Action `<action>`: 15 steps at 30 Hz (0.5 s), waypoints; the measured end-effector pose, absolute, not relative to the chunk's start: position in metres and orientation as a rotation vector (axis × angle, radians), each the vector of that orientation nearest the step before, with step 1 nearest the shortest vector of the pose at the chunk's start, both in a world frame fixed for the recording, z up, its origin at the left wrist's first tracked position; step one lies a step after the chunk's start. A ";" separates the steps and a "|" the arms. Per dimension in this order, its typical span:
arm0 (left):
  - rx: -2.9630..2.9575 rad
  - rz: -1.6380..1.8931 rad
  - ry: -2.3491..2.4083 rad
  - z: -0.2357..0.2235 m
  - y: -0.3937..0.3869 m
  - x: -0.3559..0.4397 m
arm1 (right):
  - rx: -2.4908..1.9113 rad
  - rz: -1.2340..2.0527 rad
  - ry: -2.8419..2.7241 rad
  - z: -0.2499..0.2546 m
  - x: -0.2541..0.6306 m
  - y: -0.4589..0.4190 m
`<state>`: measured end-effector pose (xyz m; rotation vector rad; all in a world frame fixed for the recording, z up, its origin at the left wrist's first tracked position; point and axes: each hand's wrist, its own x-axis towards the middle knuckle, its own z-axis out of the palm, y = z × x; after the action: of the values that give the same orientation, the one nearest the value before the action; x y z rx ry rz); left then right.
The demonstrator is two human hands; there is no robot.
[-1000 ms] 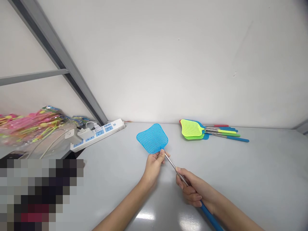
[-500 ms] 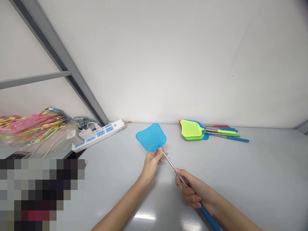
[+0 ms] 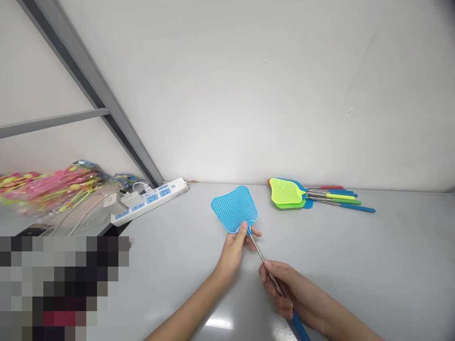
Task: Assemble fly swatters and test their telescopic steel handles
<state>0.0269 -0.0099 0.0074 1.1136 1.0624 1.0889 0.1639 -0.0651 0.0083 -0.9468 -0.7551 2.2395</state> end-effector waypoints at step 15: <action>1.056 1.037 0.890 0.006 -0.026 0.043 | -0.875 2.362 -0.515 -0.003 0.176 -0.064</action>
<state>0.0432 -0.0263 0.0062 1.0561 0.8896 1.0368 0.1763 -0.0641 -0.0033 -0.8751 -0.5154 2.3615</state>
